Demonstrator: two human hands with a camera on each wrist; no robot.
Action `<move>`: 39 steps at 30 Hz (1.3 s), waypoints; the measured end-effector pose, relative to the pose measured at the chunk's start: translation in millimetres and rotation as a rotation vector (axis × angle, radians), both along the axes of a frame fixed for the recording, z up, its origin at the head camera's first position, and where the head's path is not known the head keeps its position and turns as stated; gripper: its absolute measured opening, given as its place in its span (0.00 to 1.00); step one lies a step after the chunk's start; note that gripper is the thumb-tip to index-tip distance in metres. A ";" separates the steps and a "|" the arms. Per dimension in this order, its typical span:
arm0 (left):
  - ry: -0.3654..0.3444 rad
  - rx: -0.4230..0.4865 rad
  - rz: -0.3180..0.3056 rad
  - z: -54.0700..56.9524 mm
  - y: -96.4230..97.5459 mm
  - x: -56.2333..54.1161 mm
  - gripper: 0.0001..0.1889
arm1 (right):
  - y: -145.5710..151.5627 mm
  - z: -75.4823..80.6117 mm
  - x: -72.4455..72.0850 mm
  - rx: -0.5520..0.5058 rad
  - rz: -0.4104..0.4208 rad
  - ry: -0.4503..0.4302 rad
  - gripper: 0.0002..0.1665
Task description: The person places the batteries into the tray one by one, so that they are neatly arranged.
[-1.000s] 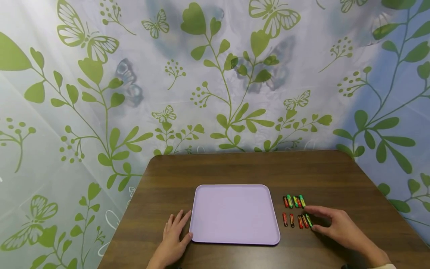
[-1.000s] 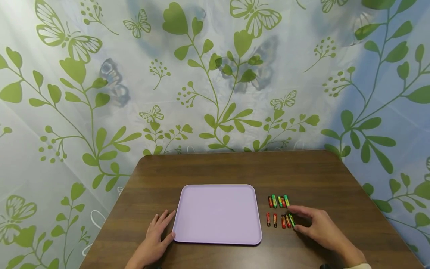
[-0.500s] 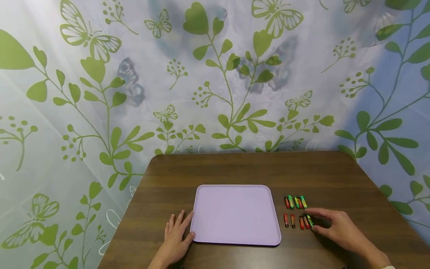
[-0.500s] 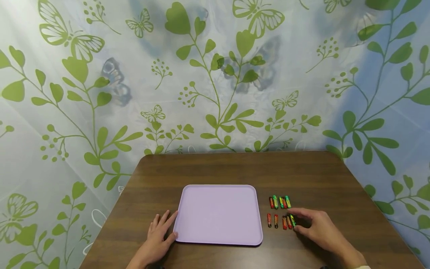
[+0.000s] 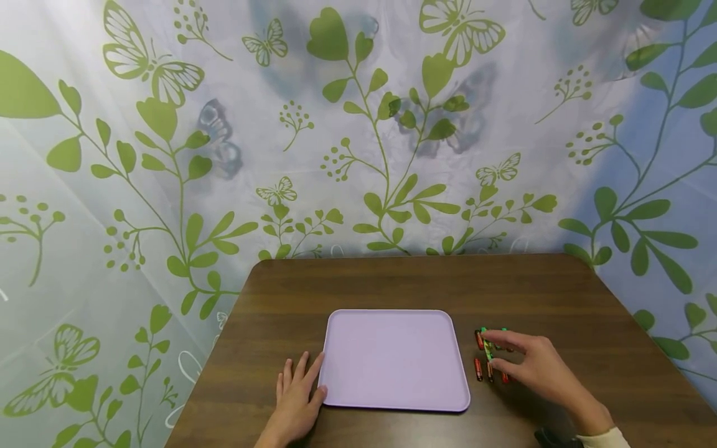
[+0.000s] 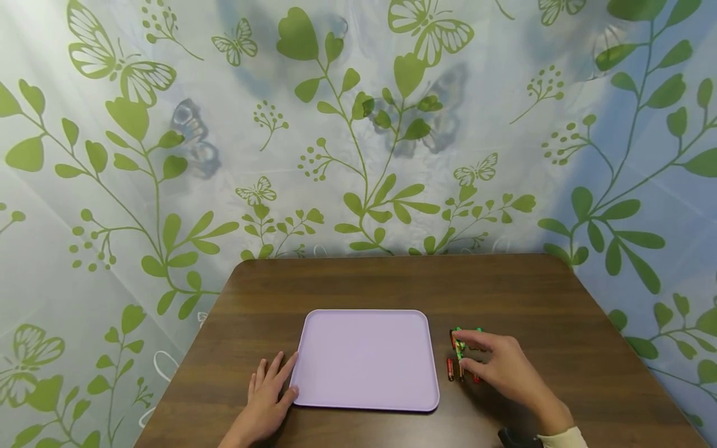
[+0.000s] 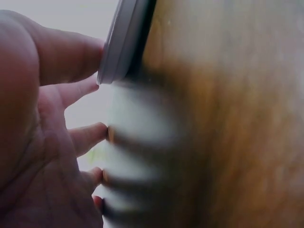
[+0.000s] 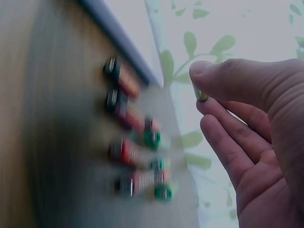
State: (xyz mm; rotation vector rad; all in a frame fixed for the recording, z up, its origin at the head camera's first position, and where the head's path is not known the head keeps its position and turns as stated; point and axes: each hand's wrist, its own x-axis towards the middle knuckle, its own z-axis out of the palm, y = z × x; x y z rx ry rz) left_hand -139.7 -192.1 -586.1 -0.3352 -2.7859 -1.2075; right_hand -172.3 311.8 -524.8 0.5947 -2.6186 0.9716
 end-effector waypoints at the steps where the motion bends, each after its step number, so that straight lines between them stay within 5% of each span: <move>1: 0.014 -0.006 0.005 -3.6 0.1 -0.8 0.33 | -5.4 0.9 -1.7 -0.007 0.007 0.000 0.30; 15: -0.031 -0.005 0.056 -3.7 2.2 -3.6 0.34 | -95.9 2.3 -30.5 -0.064 0.113 -0.030 0.28; 19: -0.053 0.023 0.045 8.6 4.5 -0.3 0.33 | -121.1 0.6 -36.8 -0.097 0.162 -0.057 0.28; 26: -0.196 -0.013 0.029 31.7 7.7 4.5 0.33 | -161.8 -3.2 -48.4 -0.166 0.226 -0.071 0.27; 39: -0.150 0.009 0.023 20.4 4.4 2.6 0.34 | -234.4 -8.8 -63.1 -0.241 0.274 -0.124 0.27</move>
